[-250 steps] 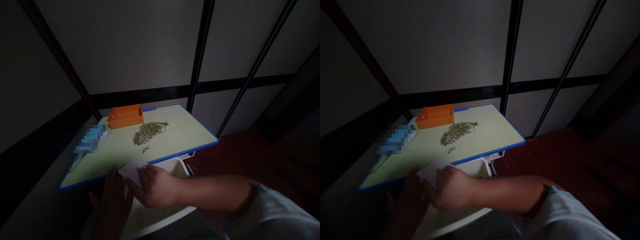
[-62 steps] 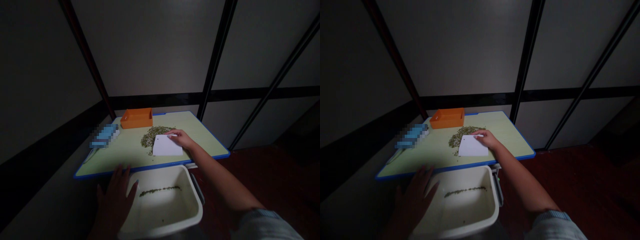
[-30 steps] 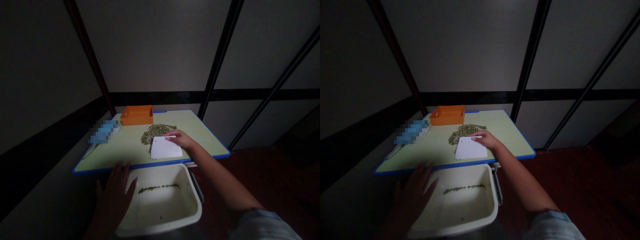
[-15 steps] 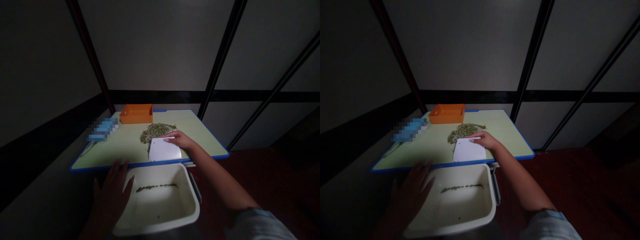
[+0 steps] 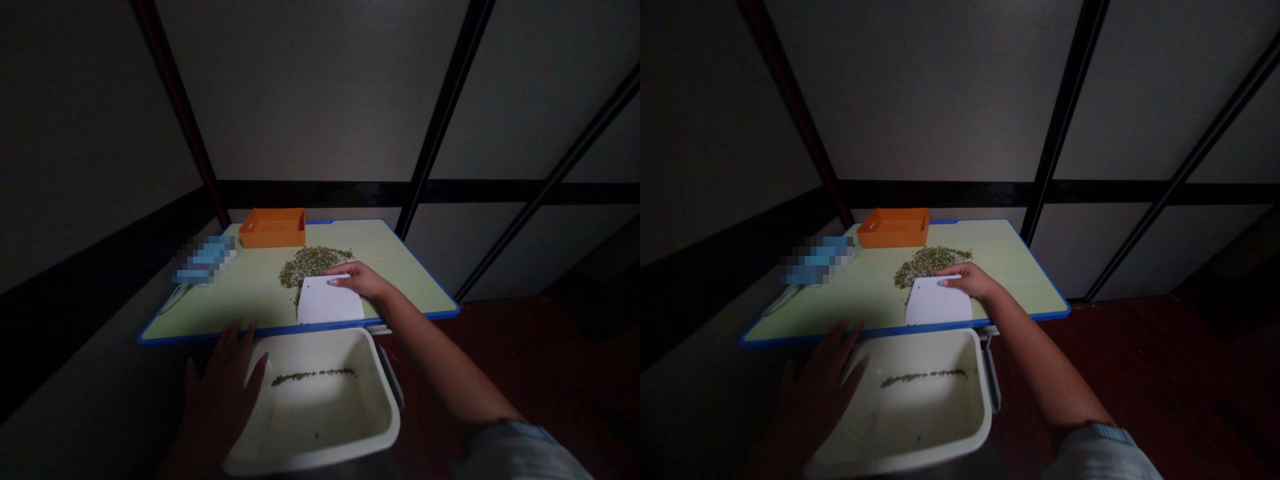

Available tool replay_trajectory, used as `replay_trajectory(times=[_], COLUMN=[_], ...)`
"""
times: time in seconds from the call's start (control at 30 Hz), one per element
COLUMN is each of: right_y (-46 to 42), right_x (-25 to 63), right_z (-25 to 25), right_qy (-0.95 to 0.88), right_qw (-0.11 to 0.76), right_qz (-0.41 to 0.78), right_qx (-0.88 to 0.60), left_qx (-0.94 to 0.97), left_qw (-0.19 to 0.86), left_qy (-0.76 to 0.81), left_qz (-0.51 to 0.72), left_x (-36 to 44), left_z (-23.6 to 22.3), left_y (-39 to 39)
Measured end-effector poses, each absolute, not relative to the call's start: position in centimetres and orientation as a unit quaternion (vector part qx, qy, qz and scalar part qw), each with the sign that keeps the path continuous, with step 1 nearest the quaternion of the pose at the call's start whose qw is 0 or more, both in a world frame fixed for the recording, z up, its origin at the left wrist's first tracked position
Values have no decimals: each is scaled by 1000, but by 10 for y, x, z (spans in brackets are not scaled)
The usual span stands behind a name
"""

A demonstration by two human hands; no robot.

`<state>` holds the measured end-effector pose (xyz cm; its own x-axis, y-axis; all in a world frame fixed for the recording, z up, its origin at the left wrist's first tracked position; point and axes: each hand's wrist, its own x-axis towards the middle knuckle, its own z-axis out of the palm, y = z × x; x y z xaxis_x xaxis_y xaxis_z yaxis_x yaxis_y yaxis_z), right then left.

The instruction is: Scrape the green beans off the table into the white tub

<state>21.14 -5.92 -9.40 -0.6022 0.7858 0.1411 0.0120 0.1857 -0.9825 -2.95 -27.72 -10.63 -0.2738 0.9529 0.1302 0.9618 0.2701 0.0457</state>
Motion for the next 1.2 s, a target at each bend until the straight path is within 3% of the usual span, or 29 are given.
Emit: replay_trajectory(times=[1.2], right_y=[-59], right_x=[208], right_z=[-95], right_qy=[-725], right_qw=[348], right_qz=[519], right_qx=[-290], left_qx=[-601], left_qw=[15], left_qy=[-797], left_qz=[-55], left_x=[-26], left_z=[-101], left_y=[-277])
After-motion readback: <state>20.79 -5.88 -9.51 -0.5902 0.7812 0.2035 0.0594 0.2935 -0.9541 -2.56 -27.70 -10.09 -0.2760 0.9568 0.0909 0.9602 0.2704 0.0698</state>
